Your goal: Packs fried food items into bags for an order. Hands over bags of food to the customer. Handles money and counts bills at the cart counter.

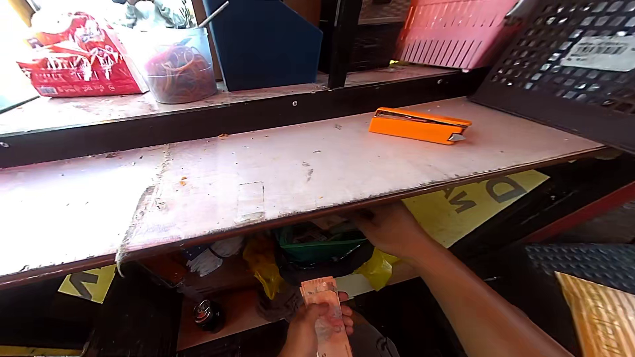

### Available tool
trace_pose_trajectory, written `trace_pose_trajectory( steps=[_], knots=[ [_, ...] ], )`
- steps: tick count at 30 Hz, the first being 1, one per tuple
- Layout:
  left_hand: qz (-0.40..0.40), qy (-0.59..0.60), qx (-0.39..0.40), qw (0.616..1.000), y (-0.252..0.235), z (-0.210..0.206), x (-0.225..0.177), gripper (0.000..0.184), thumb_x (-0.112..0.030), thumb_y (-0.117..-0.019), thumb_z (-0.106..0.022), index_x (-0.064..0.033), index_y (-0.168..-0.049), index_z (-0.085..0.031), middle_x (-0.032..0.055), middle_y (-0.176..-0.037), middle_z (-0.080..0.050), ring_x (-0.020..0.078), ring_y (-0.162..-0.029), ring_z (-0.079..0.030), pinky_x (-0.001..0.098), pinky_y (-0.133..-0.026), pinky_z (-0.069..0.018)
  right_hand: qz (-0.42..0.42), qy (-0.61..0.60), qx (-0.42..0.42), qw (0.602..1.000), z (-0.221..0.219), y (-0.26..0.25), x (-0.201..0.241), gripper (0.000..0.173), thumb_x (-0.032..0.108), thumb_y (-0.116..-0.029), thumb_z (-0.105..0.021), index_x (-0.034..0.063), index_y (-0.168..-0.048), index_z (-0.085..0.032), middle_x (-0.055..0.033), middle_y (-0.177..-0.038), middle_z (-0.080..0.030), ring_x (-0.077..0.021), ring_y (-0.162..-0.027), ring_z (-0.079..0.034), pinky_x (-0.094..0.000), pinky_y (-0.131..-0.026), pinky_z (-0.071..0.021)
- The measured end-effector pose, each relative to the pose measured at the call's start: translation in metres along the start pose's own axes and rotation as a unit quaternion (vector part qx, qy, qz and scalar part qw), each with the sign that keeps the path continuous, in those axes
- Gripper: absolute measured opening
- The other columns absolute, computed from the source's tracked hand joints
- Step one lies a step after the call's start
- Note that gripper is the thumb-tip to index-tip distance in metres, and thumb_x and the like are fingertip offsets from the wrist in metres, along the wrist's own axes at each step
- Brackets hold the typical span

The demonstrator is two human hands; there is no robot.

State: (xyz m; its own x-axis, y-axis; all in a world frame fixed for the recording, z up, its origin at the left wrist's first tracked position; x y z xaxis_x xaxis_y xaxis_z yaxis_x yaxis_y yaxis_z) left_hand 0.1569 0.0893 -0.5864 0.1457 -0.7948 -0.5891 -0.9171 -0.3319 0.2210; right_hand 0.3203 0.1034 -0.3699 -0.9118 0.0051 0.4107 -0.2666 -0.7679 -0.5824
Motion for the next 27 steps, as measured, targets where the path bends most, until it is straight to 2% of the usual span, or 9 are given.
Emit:
trace_pose_trajectory(
  steps=[1, 3, 8, 11, 13, 18, 22, 24, 27],
  knots=[
    [-0.018, -0.001, -0.001, 1.0, -0.001, 0.001, -0.003, 0.044, -0.017, -0.1083, -0.026, 0.0055, -0.134, -0.055, 0.0199, -0.108, -0.069, 0.0265, -0.093, -0.07, 0.0432, -0.088, -0.0588, -0.039, -0.056, -0.015, 0.998, 0.011, 0.012, -0.003, 0.013, 0.03, -0.0966, -0.072, 0.0201, -0.104, -0.077, 0.0066, -0.095, -0.074, -0.0041, -0.084, -0.069, -0.0278, -0.076, -0.0614],
    [-0.077, -0.025, -0.015, 0.997, 0.0, 0.004, -0.014, 0.042, -0.022, -0.1109, -0.034, 0.0073, -0.132, -0.055, 0.0192, -0.106, -0.069, 0.0251, -0.092, -0.07, 0.0417, -0.087, -0.0599, -0.13, -0.185, -0.003, 0.974, 0.01, 0.047, -0.012, 0.011, 0.03, -0.0941, -0.073, 0.0193, -0.096, -0.075, 0.0049, -0.082, -0.071, -0.0086, -0.065, -0.062, -0.0263, -0.055, -0.0536],
    [-0.216, -0.136, -0.128, 0.958, 0.021, 0.009, -0.04, 0.036, -0.016, -0.1008, -0.062, 0.007, -0.127, -0.052, 0.0122, -0.106, -0.072, 0.0191, -0.098, -0.072, 0.0395, -0.092, -0.0607, -0.342, -0.348, 0.096, 0.867, -0.062, 0.164, -0.033, 0.026, 0.033, -0.1037, -0.06, 0.0091, -0.105, -0.07, -0.0028, -0.088, -0.069, -0.0112, -0.066, -0.061, -0.0269, -0.056, -0.0512],
    [-0.192, -0.124, -0.12, 0.966, 0.017, 0.006, -0.039, 0.031, -0.003, -0.0946, -0.068, 0.0103, -0.121, -0.057, 0.0196, -0.104, -0.073, 0.0262, -0.095, -0.074, 0.0444, -0.088, -0.0626, -0.378, -0.431, 0.118, 0.811, -0.089, 0.197, -0.028, 0.023, 0.029, -0.1065, -0.055, 0.0088, -0.104, -0.067, -0.0016, -0.084, -0.065, -0.0096, -0.063, -0.058, -0.0245, -0.054, -0.0495],
    [-0.16, -0.127, -0.106, 0.973, 0.013, 0.006, -0.034, 0.031, -0.001, -0.0941, -0.067, 0.0105, -0.122, -0.057, 0.0205, -0.104, -0.073, 0.0273, -0.094, -0.074, 0.0449, -0.087, -0.0628, -0.379, -0.449, 0.124, 0.8, -0.096, 0.204, -0.026, 0.025, 0.029, -0.1085, -0.051, 0.0104, -0.101, -0.065, -0.0004, -0.081, -0.062, -0.0087, -0.063, -0.057, -0.0238, -0.054, -0.0492],
    [-0.123, -0.131, -0.036, 0.983, 0.005, 0.0, -0.03, 0.049, -0.016, -0.0944, -0.071, 0.0065, -0.131, -0.047, 0.0161, -0.111, -0.071, 0.0242, -0.102, -0.071, 0.0435, -0.093, -0.06, -0.397, -0.504, 0.137, 0.755, -0.104, 0.207, -0.029, 0.035, 0.037, -0.1106, -0.041, 0.0095, -0.105, -0.063, -0.0044, -0.084, -0.066, -0.0139, -0.068, -0.064, -0.0298, -0.06, -0.0558],
    [-0.115, -0.136, 0.016, 0.984, -0.004, -0.004, -0.031, 0.054, -0.006, -0.0938, -0.067, 0.0097, -0.141, -0.047, 0.0212, -0.133, -0.063, 0.0286, -0.118, -0.065, 0.0449, -0.102, -0.0548, -0.358, -0.471, 0.183, 0.785, -0.101, 0.201, -0.023, 0.037, 0.038, -0.111, -0.04, 0.0102, -0.101, -0.062, -0.0027, -0.081, -0.064, -0.0132, -0.07, -0.064, -0.0303, -0.062, -0.0566],
    [-0.107, -0.17, 0.005, 0.98, -0.006, -0.007, -0.031, 0.041, -0.004, -0.0937, -0.068, 0.0082, -0.131, -0.057, 0.0181, -0.121, -0.07, 0.0257, -0.108, -0.07, 0.0432, -0.096, -0.0584, -0.326, -0.416, 0.211, 0.822, -0.102, 0.196, -0.023, 0.038, 0.04, -0.1109, -0.041, 0.0118, -0.097, -0.063, 0.0003, -0.078, -0.062, -0.0097, -0.07, -0.062, -0.0277, -0.063, -0.0533],
    [-0.062, -0.2, -0.039, 0.977, -0.004, -0.005, -0.027, 0.033, -0.006, -0.0918, -0.075, 0.0078, -0.119, -0.064, 0.0182, -0.104, -0.075, 0.0263, -0.095, -0.074, 0.0439, -0.091, -0.062, -0.293, -0.359, 0.21, 0.861, -0.097, 0.189, -0.016, 0.035, 0.035, -0.1089, -0.043, 0.0124, -0.107, -0.071, 0.0008, -0.093, -0.073, -0.0077, -0.087, -0.07, -0.0306, -0.08, -0.0603]
  ],
)
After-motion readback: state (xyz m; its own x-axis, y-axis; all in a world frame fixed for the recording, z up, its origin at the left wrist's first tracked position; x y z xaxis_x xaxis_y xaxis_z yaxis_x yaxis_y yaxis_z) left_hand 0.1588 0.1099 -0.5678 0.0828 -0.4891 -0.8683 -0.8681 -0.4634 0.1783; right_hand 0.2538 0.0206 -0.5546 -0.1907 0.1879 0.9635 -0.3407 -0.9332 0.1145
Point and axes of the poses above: each hand's wrist, its own y-axis away from the middle knuckle, its own z-axis out of the back of the hand, x = y × z, the point moved 10 cm from there along -y, towards the middle knuckle
